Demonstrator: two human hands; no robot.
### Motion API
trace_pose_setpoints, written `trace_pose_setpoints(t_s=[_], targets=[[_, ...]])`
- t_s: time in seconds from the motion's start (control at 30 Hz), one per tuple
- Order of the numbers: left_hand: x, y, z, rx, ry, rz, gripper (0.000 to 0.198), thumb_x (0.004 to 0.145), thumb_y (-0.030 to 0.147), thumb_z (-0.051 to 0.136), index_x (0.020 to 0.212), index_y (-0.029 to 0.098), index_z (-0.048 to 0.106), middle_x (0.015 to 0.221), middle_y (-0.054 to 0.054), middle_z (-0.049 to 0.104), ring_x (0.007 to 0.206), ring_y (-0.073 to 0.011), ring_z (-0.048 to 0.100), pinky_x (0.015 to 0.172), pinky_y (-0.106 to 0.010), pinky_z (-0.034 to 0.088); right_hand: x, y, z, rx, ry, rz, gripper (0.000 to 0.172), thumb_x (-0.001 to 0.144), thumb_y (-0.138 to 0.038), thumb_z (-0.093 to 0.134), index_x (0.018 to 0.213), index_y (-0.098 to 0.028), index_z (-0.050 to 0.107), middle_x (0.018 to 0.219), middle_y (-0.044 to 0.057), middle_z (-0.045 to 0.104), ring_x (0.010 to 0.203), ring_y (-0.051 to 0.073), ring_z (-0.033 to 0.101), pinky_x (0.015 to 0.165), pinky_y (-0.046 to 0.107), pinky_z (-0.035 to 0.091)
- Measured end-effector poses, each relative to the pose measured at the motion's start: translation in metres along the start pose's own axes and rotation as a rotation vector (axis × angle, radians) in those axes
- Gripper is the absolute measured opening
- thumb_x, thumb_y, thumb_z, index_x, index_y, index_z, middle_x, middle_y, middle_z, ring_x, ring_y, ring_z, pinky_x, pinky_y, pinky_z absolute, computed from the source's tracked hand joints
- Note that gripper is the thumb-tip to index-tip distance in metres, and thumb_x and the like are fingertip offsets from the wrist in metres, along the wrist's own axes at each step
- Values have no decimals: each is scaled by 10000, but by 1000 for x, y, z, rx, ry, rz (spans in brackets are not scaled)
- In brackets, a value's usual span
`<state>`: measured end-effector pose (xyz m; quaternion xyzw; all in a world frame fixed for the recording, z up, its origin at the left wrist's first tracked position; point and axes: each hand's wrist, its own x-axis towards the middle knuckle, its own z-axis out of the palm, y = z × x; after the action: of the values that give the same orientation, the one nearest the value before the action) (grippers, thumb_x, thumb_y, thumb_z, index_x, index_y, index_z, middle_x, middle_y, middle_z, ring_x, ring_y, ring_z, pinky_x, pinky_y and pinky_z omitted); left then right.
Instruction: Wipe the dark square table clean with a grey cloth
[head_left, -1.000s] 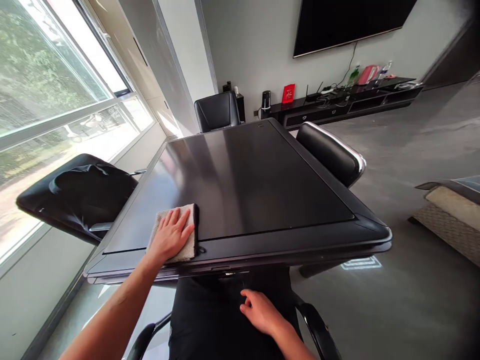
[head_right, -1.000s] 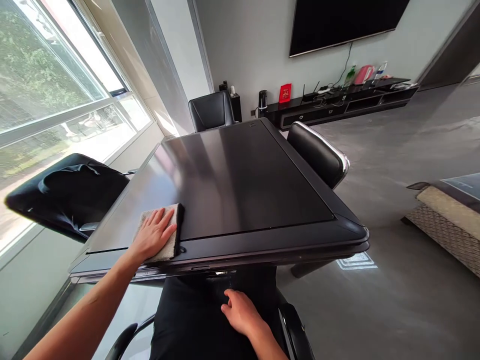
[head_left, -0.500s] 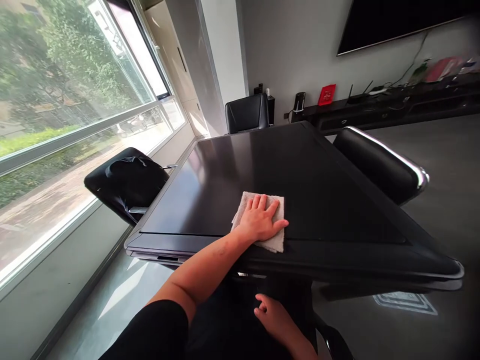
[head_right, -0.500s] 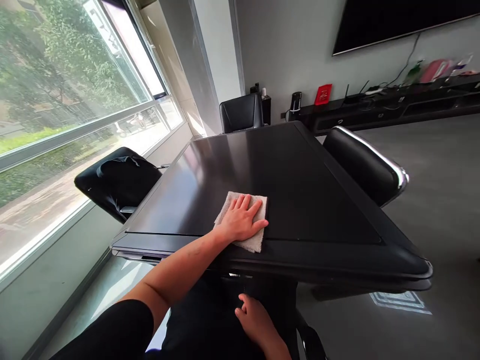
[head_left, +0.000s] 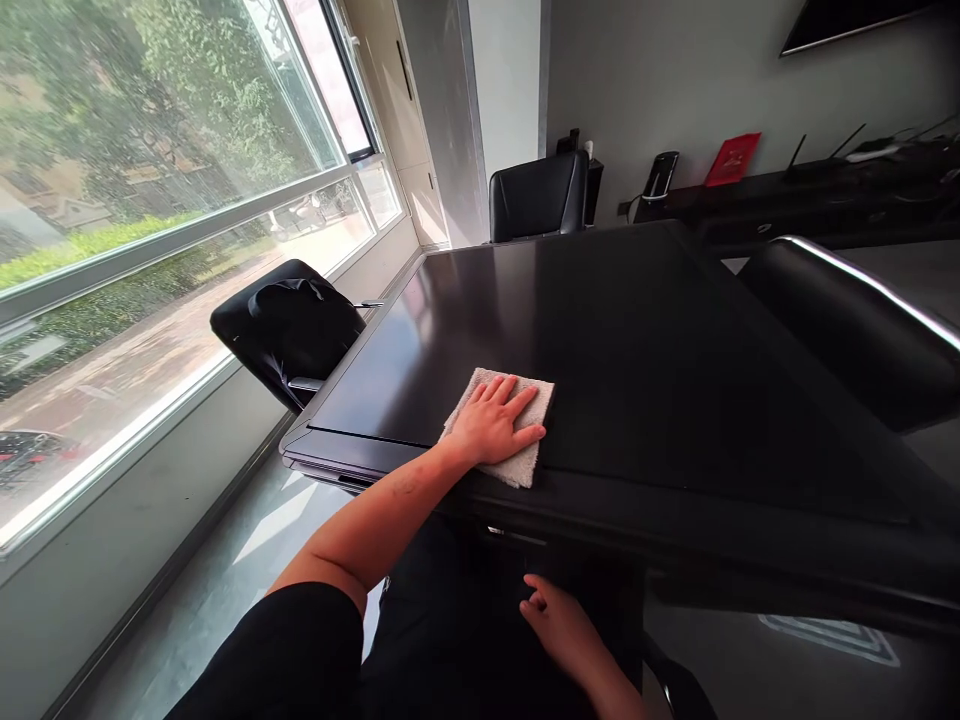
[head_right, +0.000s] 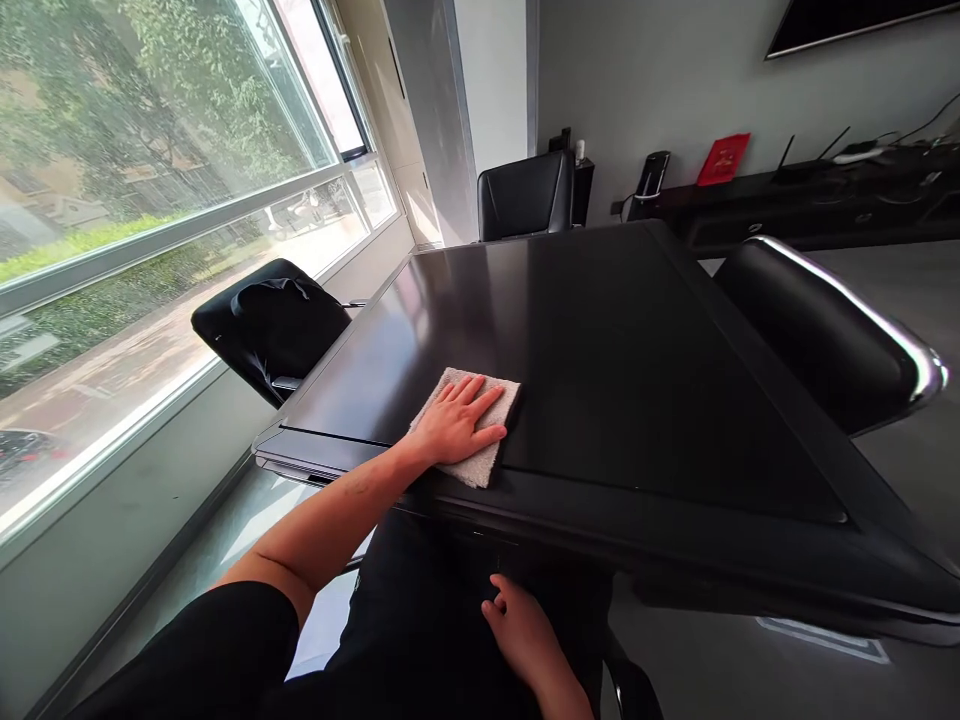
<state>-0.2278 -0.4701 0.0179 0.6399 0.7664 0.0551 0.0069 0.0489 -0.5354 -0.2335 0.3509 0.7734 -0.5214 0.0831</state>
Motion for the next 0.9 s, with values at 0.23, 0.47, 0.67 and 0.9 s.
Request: trace_pose_setpoints(t_s=[0.23,0.47,0.67,0.9], targets=[[-61,-121,-13,56,0,-249,794,1175,693,479,1838,263,402,1910,-152,327,1764,-404,303,1452,-584,244,-7,-7,-8,111,-36,16,608,1058,-462,600,1602,-211,698,1155,85,805,1048,260,761,927,337,562],[-110,-211,-25,82,-35,-530,780,1181,687,380,1862,310,328,1931,-112,288,1801,-360,215,1460,-623,187,-15,-20,-13,105,-4,25,561,1032,-400,617,1552,-227,734,1214,94,814,1169,276,760,1025,358,566],[-110,-203,-31,111,-80,-648,782,1184,716,304,1875,351,275,1955,-100,209,1812,-410,139,1430,-759,159,-14,-20,-10,110,11,1,545,1025,-401,637,1526,-219,748,1162,90,816,1139,274,764,1020,357,562],[-89,-152,-25,119,-72,-621,747,1185,730,321,1866,428,277,1933,-159,242,1782,-519,170,1340,-886,213,-7,-17,-7,124,8,-9,536,1014,-410,640,1500,-220,765,1110,81,819,1099,271,768,995,349,565]])
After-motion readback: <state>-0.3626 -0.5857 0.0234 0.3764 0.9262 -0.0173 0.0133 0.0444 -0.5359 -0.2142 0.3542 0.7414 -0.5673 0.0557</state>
